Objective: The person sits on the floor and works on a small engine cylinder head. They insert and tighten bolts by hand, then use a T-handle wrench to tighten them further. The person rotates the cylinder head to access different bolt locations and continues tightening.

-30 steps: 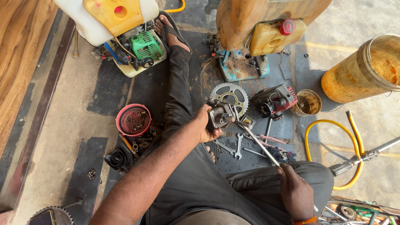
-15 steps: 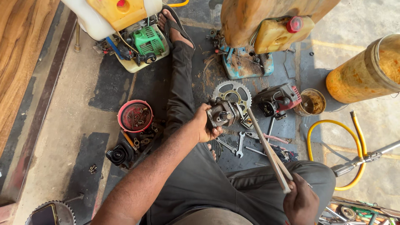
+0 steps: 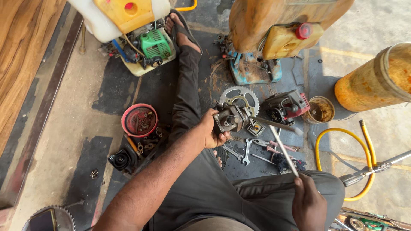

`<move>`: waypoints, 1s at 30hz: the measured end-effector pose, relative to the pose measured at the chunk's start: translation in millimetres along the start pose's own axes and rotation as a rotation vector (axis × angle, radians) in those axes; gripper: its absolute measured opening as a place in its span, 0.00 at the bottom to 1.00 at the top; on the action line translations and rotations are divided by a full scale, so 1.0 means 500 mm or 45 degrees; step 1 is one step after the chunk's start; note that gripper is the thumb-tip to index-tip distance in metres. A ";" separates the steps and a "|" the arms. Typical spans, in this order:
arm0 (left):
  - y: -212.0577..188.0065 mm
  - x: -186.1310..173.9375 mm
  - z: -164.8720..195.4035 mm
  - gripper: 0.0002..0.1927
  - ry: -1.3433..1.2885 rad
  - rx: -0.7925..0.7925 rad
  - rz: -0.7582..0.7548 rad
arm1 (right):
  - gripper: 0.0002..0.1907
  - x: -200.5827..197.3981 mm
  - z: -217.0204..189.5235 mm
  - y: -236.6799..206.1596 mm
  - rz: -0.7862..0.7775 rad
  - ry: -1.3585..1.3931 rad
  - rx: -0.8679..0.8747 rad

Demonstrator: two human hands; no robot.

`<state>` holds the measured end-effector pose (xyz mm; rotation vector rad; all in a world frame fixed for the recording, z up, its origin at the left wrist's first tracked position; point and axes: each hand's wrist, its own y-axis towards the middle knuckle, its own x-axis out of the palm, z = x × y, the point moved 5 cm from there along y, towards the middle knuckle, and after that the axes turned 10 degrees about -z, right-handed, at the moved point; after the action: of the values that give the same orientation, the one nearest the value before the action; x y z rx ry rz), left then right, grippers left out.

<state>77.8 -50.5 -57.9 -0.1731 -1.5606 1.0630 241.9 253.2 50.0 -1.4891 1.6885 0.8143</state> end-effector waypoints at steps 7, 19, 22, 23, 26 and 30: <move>0.002 -0.013 0.006 0.32 0.118 0.058 0.100 | 0.09 0.006 0.001 -0.007 0.085 -0.151 -0.032; -0.007 0.009 -0.010 0.35 -0.025 -0.036 -0.043 | 0.07 -0.014 0.000 -0.009 0.281 -0.010 -0.134; -0.007 0.016 -0.011 0.34 -0.005 -0.041 -0.118 | 0.06 -0.019 -0.019 -0.011 0.387 -0.100 -0.248; -0.006 0.014 -0.011 0.34 0.050 -0.036 -0.069 | 0.08 -0.008 -0.022 -0.004 0.283 -0.259 -0.211; -0.006 0.011 -0.004 0.34 0.131 -0.013 0.005 | 0.10 -0.003 -0.014 0.003 0.253 -0.247 -0.051; -0.010 0.015 -0.002 0.35 0.032 -0.046 -0.062 | 0.14 -0.019 0.010 -0.011 0.270 0.293 0.038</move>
<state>78.6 -47.9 -49.1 -0.1716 -1.5543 0.9915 248.7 261.8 55.5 -1.4447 2.0476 0.7456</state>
